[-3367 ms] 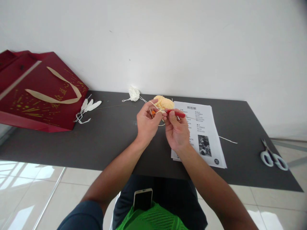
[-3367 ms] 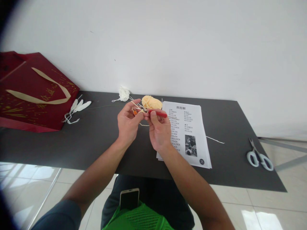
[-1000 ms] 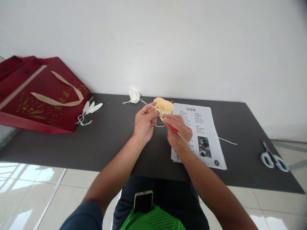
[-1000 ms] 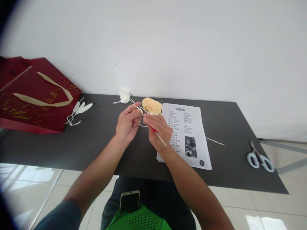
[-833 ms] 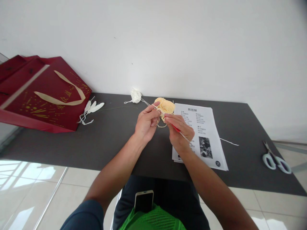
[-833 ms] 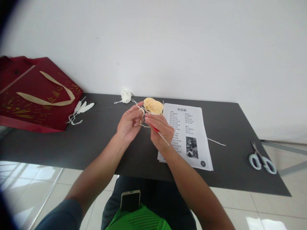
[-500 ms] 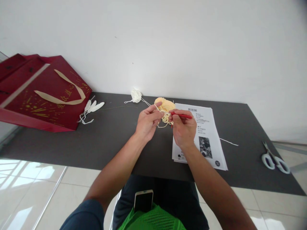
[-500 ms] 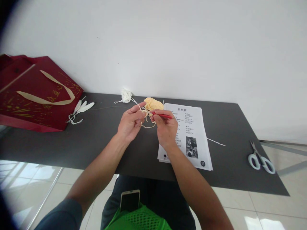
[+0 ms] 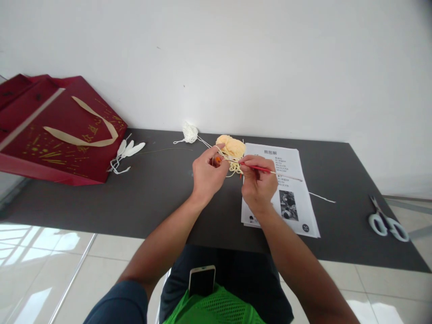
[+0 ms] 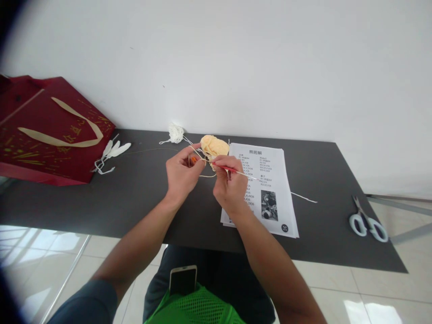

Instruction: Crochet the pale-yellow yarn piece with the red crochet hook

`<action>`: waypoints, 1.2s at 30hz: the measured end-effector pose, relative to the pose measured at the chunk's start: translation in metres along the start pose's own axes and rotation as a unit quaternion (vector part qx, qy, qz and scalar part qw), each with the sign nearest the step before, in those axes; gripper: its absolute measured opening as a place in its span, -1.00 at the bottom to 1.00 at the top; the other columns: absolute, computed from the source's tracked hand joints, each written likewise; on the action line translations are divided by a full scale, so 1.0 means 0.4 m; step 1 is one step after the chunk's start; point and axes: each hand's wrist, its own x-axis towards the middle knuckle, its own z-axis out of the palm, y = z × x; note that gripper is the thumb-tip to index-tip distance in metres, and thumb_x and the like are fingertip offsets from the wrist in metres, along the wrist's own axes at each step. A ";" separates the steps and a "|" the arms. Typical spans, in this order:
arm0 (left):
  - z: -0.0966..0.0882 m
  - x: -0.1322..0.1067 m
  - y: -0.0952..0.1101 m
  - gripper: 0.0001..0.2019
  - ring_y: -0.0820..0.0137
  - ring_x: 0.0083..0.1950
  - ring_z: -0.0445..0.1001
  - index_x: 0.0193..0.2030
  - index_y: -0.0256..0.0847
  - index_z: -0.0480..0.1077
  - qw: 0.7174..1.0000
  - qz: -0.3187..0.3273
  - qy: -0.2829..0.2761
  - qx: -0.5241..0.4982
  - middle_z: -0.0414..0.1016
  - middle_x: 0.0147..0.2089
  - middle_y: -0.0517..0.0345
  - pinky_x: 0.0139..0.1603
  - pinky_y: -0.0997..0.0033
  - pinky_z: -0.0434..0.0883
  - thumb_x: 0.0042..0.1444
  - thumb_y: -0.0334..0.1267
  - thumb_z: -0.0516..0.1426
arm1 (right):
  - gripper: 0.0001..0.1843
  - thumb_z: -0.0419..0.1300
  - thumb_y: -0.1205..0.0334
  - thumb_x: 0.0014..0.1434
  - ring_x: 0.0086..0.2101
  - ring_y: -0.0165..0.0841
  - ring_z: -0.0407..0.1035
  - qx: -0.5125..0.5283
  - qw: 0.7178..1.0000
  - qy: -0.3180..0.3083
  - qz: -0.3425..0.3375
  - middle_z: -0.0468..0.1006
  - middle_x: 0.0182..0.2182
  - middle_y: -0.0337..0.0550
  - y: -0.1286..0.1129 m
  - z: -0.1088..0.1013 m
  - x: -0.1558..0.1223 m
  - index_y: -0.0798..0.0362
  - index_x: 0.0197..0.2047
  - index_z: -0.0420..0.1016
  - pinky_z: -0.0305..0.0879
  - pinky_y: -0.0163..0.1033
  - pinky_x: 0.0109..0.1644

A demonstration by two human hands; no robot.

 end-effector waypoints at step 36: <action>0.002 0.011 0.011 -0.59 0.50 -0.33 0.53 -0.01 -0.19 0.58 0.985 -0.030 -0.040 -0.166 0.62 -0.27 0.18 -0.26 0.48 0.44 -0.08 -0.40 0.33 | -0.84 0.42 0.17 0.14 -0.37 -0.52 0.53 0.296 0.909 0.040 0.290 0.67 -0.28 -0.27 0.009 0.038 0.018 0.02 -0.25 0.57 0.61 -0.38 -0.18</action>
